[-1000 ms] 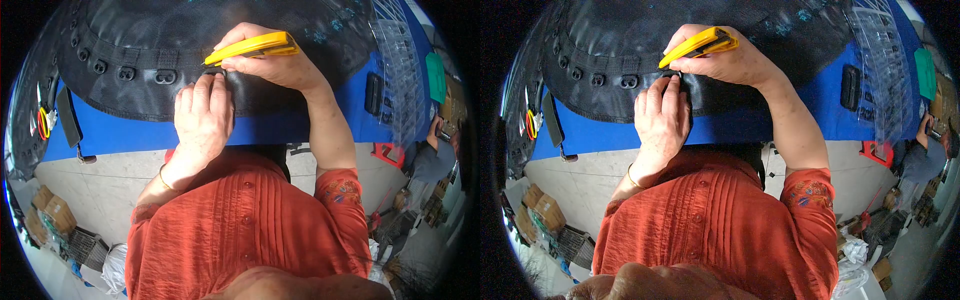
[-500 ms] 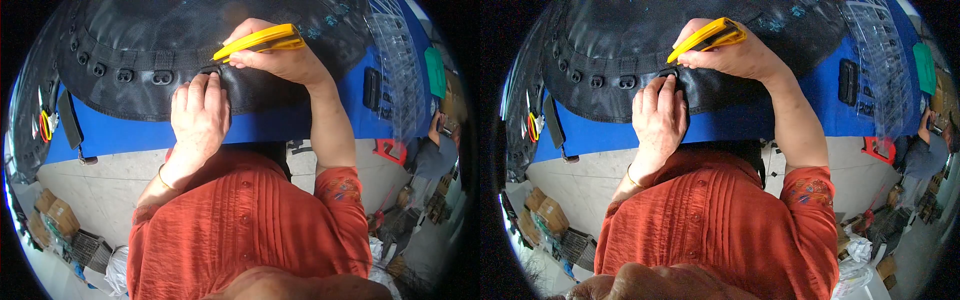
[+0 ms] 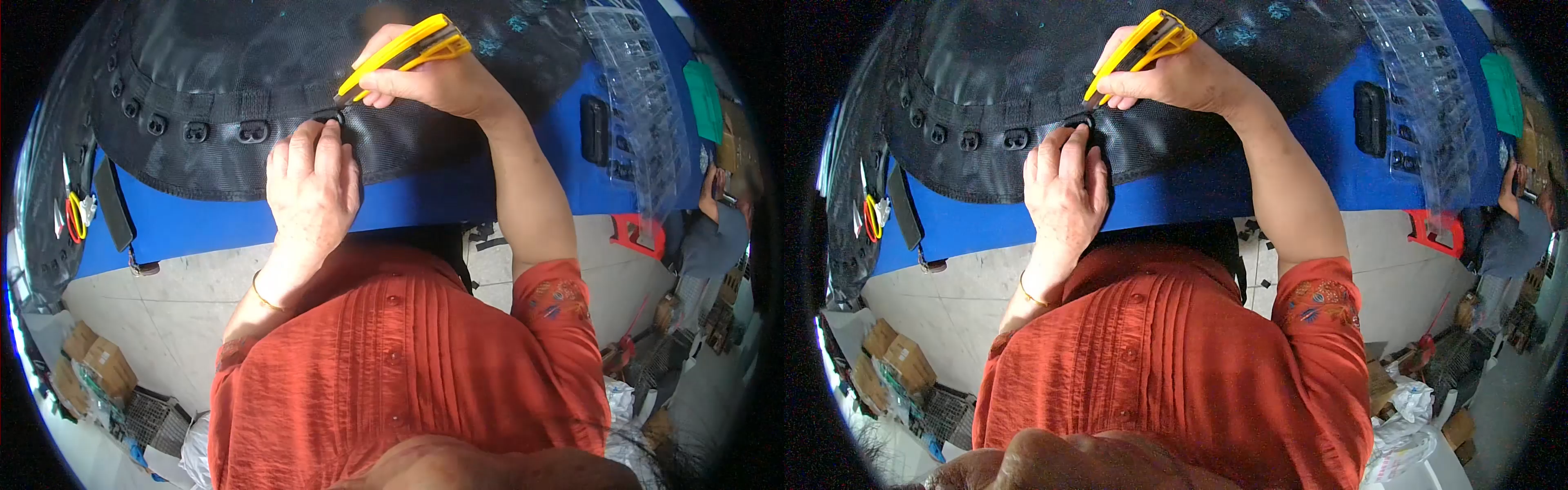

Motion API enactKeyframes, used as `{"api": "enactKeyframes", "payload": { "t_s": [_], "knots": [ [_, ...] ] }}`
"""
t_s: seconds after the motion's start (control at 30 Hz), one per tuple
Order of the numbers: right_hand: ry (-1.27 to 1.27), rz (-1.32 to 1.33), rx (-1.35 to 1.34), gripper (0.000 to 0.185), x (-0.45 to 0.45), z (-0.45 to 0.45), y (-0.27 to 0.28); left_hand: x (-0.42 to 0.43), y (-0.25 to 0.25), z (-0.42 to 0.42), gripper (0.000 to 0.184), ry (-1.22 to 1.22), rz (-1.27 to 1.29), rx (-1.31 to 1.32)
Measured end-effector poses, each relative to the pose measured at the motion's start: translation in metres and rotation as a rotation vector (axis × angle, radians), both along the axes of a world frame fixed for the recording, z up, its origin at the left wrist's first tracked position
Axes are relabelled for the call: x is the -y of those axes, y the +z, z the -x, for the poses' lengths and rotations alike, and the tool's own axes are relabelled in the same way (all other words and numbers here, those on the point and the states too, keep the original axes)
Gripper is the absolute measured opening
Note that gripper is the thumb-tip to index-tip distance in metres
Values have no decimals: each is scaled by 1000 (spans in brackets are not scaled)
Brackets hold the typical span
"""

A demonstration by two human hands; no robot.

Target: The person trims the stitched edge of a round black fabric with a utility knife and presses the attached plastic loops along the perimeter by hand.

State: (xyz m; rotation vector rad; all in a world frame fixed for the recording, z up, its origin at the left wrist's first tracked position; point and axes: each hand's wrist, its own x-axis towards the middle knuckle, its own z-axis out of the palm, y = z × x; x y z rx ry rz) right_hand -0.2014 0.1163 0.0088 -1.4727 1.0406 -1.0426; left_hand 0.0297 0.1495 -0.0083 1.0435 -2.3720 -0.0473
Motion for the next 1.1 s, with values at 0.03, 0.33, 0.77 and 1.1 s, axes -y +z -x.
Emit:
{"api": "enactKeyframes", "payload": {
  "t_s": [0.03, 0.33, 0.77, 1.1],
  "knots": [
    [-3, 20, -19, 17, 1, 1, -3, 0, 0, 0, 34, -1, 3, -1],
    [-105, -27, 64, 28, 6, 7, -12, 13, 5, 1, 24, -8, -87, -89],
    [-45, -220, 154, 21, 9, 13, -1, 38, 1, -6, 10, 11, -47, -96],
    [-142, -28, 173, 29, 14, 10, -27, 81, 19, -12, 27, -24, -511, -136]
  ]
}}
